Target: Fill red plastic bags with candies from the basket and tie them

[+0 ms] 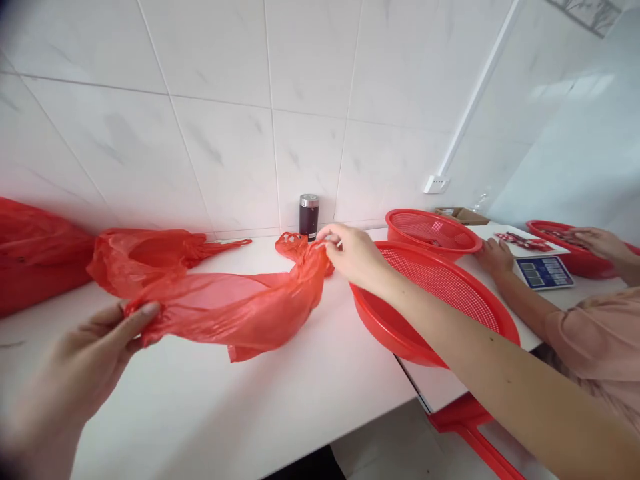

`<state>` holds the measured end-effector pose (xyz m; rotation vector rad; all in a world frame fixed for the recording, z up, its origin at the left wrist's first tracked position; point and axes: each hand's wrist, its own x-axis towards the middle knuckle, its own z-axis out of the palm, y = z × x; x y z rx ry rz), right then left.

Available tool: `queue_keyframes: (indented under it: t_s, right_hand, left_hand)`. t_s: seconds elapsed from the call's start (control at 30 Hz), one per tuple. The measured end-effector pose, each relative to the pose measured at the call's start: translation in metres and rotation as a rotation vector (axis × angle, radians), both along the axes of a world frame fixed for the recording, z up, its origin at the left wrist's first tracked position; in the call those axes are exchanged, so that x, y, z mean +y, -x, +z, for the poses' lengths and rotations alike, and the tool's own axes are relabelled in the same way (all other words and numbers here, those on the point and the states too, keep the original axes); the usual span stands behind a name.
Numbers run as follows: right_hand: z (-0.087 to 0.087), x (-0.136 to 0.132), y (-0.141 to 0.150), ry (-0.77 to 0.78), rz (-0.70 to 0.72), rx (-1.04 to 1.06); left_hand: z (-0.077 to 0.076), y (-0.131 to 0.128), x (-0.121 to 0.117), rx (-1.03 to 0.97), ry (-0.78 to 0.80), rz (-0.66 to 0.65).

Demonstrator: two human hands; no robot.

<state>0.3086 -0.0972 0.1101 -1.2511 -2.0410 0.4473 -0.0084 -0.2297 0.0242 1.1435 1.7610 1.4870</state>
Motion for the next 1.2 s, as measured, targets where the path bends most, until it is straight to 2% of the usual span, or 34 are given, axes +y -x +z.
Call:
queue_keyframes:
  t_s: [0.07,0.1,0.17,0.3,0.37,0.5,0.57,0.63,0.7,0.77,0.87,0.97,1.03,1.2]
  right_hand:
    - [0.01,0.006,0.001,-0.025,0.003,0.16]
    - [0.013,0.009,0.003,-0.016,0.01,0.238]
    - [0.019,0.014,0.005,0.034,0.032,0.361]
    - [0.019,0.022,0.009,0.146,0.093,0.543]
    - [0.017,0.026,0.011,0.242,0.188,0.633]
    - [0.017,0.029,0.02,0.299,0.285,0.89]
    - [0.02,0.027,0.024,0.394,0.335,0.865]
    - [0.024,0.023,0.026,0.483,0.41,0.78]
    - [0.025,0.02,0.027,0.469,0.445,0.716]
    - [0.022,0.019,0.027,0.358,0.381,0.618]
    - [0.01,0.022,0.03,0.159,0.213,0.436]
    - [0.007,0.023,0.03,0.029,0.166,0.382]
    - [0.016,0.021,0.028,0.004,0.169,0.368]
    - [0.049,0.017,0.014,0.162,0.13,0.152]
  left_hand:
    - [0.021,0.0,0.014,-0.169,-0.112,-0.034]
    - [0.031,-0.001,0.021,-0.19,-0.141,-0.036]
    - [0.052,-0.005,0.034,-0.107,-0.172,0.028]
    - [0.086,-0.011,0.045,0.254,-0.135,0.246]
    - [0.096,-0.013,0.046,0.285,-0.107,0.195]
    - [0.096,-0.009,0.054,-0.12,-0.118,-0.198]
    - [0.091,-0.004,0.057,-0.228,-0.124,-0.272]
    - [0.087,0.0,0.059,-0.24,-0.119,-0.294]
    - [0.083,0.003,0.059,-0.246,-0.112,-0.326]
    - [0.08,0.006,0.057,-0.245,-0.079,-0.337]
    - [0.077,0.01,0.053,-0.177,0.007,-0.328]
    - [0.079,0.015,0.049,-0.047,0.04,-0.368]
    - [0.084,0.019,0.046,0.017,0.036,-0.335]
    - [0.102,0.023,0.042,0.046,0.041,-0.231]
